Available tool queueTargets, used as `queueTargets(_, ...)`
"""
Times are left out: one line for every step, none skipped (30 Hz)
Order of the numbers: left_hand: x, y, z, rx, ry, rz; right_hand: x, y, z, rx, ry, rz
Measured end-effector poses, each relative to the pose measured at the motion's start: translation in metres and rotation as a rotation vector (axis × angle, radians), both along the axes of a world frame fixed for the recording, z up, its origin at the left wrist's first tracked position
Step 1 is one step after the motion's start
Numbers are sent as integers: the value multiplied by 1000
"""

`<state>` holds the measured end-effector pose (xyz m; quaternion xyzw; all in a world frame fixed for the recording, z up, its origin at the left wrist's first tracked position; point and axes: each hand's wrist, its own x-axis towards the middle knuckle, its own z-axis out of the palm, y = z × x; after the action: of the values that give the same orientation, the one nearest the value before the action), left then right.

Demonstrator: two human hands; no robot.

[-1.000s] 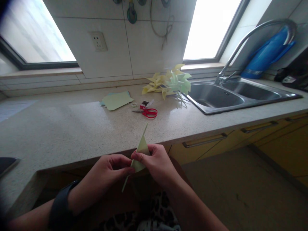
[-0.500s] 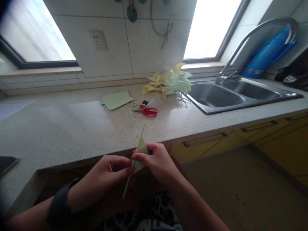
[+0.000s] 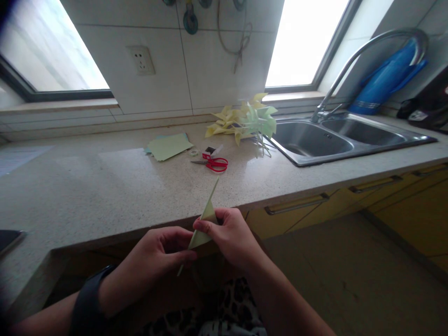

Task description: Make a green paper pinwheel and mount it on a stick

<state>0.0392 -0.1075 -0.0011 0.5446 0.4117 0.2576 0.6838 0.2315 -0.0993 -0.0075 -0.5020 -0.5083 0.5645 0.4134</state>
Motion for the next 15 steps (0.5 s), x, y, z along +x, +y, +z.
queueTargets(0,0,0,4,20,29,-1,0,0,2,-3,-12)
queueTargets(0,0,0,6,41,50,-2,1,-1,3,-4,-21)
queueTargets(-1,0,0,6,56,58,-2,1,-1,5,-5,-27)
queueTargets(-1,-1,0,5,60,53,-3,2,-1,7,-7,-32)
queueTargets(-1,-1,1,2,56,41,-3,2,-1,8,-7,-35)
queueTargets(-1,-2,1,-5,48,26,-4,2,-1,8,-6,-38)
queueTargets(-2,-2,1,-18,35,13,-4,3,-1,6,-4,-37)
queueTargets(-2,-3,2,-32,21,0,-4,3,0,5,0,-36)
queueTargets(-1,-3,2,-49,9,-9,-3,3,0,3,5,-33)
queueTargets(-1,-3,2,-67,0,-15,-3,3,1,3,9,-30)
queueTargets(-1,-4,2,-86,-7,-17,-2,4,2,3,14,-26)
queueTargets(-1,-4,2,-104,-15,-16,-1,4,2,5,22,-20)
queueTargets(0,-4,2,-120,-25,-16,0,3,3,7,31,-12)
queueTargets(0,-4,2,-137,-40,-18,0,3,3,10,40,-3)
queueTargets(0,-4,2,-155,-58,-24,1,3,4,13,50,9)
